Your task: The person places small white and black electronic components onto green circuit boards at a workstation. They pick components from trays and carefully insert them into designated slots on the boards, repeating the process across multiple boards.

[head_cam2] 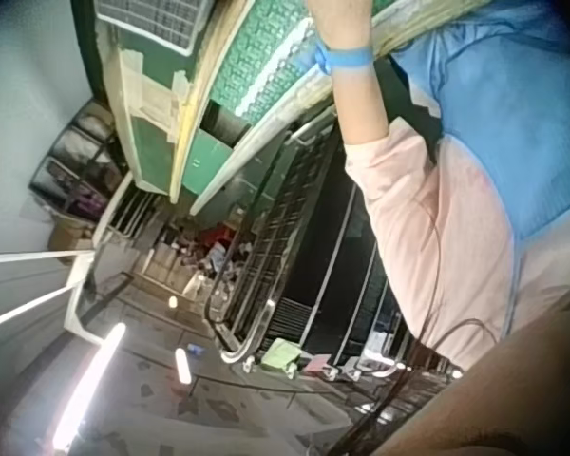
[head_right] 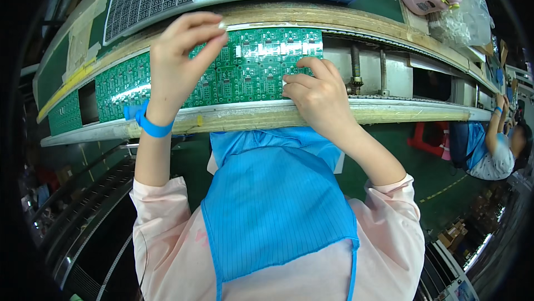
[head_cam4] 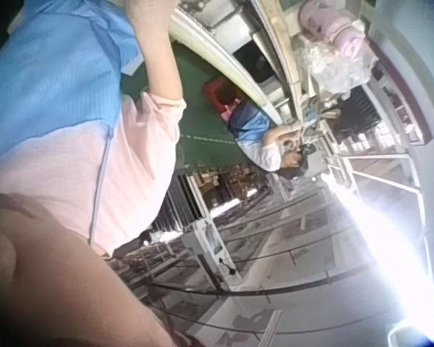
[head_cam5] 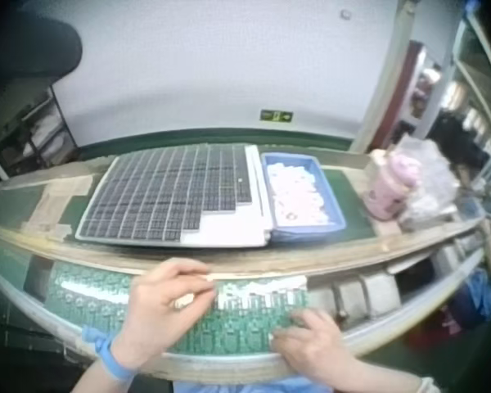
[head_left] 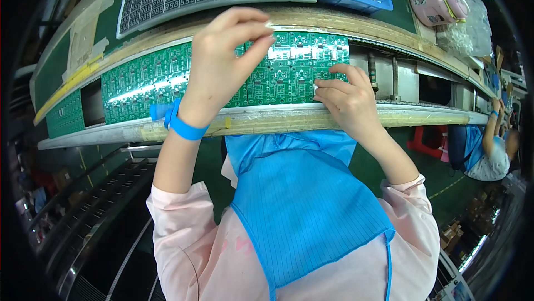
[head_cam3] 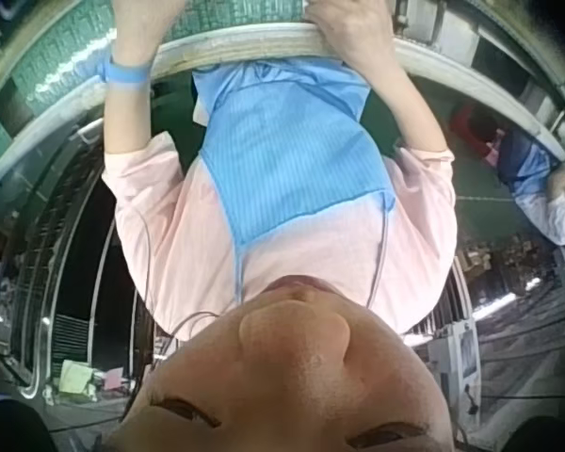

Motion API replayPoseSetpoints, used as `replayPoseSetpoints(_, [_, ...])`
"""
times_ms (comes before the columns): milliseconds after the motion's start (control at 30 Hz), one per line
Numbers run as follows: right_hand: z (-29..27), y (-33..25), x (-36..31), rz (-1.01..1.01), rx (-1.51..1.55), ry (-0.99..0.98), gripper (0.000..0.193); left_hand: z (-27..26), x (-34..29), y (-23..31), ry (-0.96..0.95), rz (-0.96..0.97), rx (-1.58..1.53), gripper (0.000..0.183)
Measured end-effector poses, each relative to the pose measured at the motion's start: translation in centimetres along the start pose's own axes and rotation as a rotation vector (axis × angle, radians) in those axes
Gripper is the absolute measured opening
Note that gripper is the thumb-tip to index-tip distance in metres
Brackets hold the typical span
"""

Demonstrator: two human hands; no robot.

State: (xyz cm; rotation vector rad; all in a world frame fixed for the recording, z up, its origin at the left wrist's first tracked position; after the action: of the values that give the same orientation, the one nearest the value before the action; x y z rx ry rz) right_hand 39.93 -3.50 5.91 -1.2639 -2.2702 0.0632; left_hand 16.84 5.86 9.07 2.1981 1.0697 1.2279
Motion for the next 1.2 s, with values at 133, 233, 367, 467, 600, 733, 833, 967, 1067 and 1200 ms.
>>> replayPoseSetpoints(133, [0.5,0.4,-0.7,-0.023,0.034,0.025,0.01,-0.4,-3.2,-2.2,-0.077,-0.197,-0.07,0.014])
replayPoseSetpoints(233, [0.5,0.4,-0.9,-0.035,0.036,0.033,0.012,-0.2,-4.3,-3.4,-0.122,-0.151,0.008,0.018])
replayPoseSetpoints(367, [-0.3,-0.1,-0.6,0.02,0.058,-0.019,0.015,0.2,-4.6,-3.7,-0.104,-0.124,0.093,0.023])
replayPoseSetpoints(467, [-0.7,0.6,-0.1,0.064,0.149,-0.058,0.017,0.4,-4.4,-3.8,-0.095,-0.126,0.13,0.021])
replayPoseSetpoints(600, [-2.3,4.5,2.7,0.11,0.158,0.101,0.017,0.4,-4.7,-4.5,-0.104,-0.042,0.18,0.013])
replayPoseSetpoints(733, [-3.7,12.1,6.8,0.103,-0.055,0.405,0.017,0.6,-4.6,-4.4,-0.114,-0.011,0.175,0.012])
replayPoseSetpoints(833, [-2.9,15.9,9.7,0.235,-0.109,0.359,0.024,0.7,-4.7,-4.4,-0.107,0.016,0.175,0.012])
replayPoseSetpoints(967, [-2.1,16.8,12.2,0.33,-0.15,0.181,0.029,0.6,-4.9,-4.3,-0.099,0.039,0.191,0.012])
replayPoseSetpoints(1067, [-1.9,16.0,13.4,0.354,-0.201,0.027,0.029,0.5,-5.0,-4.2,-0.1,0.048,0.198,0.013])
replayPoseSetpoints(1200, [-1.7,16.0,13.3,0.315,-0.203,-0.05,0.03,0.5,-4.9,-4.1,-0.111,0.065,0.189,0.014])
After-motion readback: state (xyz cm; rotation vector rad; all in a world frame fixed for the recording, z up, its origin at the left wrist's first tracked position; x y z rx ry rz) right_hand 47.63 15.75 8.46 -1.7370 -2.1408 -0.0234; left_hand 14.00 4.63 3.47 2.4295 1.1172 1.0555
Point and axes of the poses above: each hand's wrist, its own x-axis towards the middle knuckle, its own z-axis out of the palm, y = z × x, the point moved 2 cm from there along x, towards the middle knuckle, and after that the axes turned 4 degrees about y, right-handed, at the moved point
